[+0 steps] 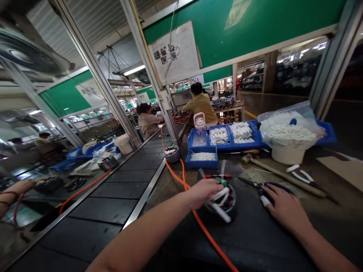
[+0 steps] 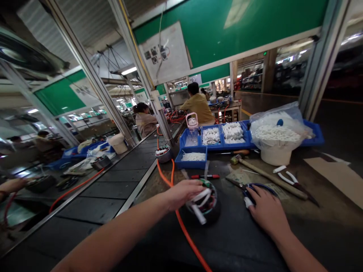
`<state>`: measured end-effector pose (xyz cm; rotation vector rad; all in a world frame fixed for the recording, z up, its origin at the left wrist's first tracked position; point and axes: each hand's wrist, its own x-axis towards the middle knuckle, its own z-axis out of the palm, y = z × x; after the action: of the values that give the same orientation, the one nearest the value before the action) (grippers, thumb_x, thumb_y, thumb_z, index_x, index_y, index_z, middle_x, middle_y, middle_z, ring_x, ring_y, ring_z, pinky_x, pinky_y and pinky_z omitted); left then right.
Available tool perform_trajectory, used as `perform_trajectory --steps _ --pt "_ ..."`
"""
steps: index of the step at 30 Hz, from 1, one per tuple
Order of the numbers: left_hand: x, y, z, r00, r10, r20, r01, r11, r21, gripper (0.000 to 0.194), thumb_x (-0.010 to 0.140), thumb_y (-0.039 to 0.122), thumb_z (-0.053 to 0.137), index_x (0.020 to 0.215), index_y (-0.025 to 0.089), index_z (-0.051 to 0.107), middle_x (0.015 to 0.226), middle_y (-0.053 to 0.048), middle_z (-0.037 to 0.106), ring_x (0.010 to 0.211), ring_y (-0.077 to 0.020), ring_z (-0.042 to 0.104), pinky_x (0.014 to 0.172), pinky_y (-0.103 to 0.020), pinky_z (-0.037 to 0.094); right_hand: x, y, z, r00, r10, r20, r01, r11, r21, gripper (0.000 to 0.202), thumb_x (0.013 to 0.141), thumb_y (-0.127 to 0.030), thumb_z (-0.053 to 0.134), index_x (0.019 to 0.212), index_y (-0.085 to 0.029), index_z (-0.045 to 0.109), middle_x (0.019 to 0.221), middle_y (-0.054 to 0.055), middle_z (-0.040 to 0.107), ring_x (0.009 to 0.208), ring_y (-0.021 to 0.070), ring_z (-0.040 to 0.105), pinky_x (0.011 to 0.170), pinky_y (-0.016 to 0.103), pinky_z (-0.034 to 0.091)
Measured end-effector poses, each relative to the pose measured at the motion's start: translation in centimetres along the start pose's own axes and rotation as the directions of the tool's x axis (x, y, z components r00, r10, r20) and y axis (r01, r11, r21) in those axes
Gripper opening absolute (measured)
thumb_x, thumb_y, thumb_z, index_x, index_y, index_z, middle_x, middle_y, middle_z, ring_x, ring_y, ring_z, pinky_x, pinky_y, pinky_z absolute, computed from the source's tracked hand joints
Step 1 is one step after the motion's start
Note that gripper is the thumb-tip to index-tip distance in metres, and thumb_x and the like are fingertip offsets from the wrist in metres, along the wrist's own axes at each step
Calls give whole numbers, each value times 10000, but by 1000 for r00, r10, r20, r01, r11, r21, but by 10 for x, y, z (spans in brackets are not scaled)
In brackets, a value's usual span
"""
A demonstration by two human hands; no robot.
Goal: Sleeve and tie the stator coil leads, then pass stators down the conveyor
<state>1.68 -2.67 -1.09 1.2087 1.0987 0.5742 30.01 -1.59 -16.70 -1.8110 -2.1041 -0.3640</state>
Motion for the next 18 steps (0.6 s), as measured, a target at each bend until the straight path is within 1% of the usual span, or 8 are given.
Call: perform_trajectory --steps 4,6,8,9,10,14,16,18 --pt "22 7 6 981 112 159 -128 987 95 365 768 227 590 1120 141 551 1157 -103 601 1019 -164 587 891 -304 453 -1 4 6 1000 -6 -11 6 1000 16 489 724 -278 391 1165 -188 583 1256 82 508 1114 267 485 867 441 428" --pt "19 6 -9 963 248 105 -269 909 318 379 811 257 550 1175 157 519 1163 -94 598 1019 -161 581 899 -304 451 -1 7 9 1000 -13 -24 14 999 43 493 713 -269 398 1164 -179 576 1257 91 505 1117 279 481 883 456 422" --pt "11 -1 -36 889 457 25 -341 626 701 386 884 313 429 1249 191 459 1216 -76 567 1078 -152 545 948 -305 422 -1 7 5 998 -15 -65 21 994 105 506 704 -254 397 1175 -156 554 1258 106 498 1125 283 473 918 461 406" --pt "7 -6 -53 839 544 22 -292 415 861 397 907 335 369 1276 202 434 1250 -72 544 1123 -151 515 981 -312 396 -1 3 -1 995 -11 -99 25 988 151 511 704 -244 392 1184 -144 537 1259 112 492 1131 279 468 942 459 392" --pt "3 -11 -70 819 573 29 -240 296 925 410 912 345 353 1290 201 422 1298 -79 506 1187 -165 463 1026 -338 350 -1 -4 -10 991 -13 -135 41 978 207 515 710 -233 384 1199 -137 516 1268 114 481 1146 272 456 969 454 374" --pt "-2 -30 -123 864 496 88 -178 138 974 453 825 387 523 1245 222 478 1340 -79 466 1244 -218 403 1064 -411 271 -1 -56 -64 959 -252 -126 282 853 440 633 742 -234 420 1365 -184 325 1418 66 293 1289 229 294 1052 412 303" --pt "1 -32 -135 879 469 85 -141 84 986 473 795 395 567 1226 218 488 1317 -83 482 1241 -231 398 1075 -433 224 1 -85 -85 907 -420 -24 380 793 476 779 691 -234 496 1422 -210 226 1460 43 204 1334 248 189 1068 428 275" --pt "2 -29 -142 892 449 54 -87 54 995 410 808 403 548 1151 177 532 1205 -105 556 1177 -241 453 1066 -448 215 7 -106 -94 894 -447 33 386 804 452 843 644 -218 538 1429 -208 229 1455 56 222 1334 279 176 1071 463 251"
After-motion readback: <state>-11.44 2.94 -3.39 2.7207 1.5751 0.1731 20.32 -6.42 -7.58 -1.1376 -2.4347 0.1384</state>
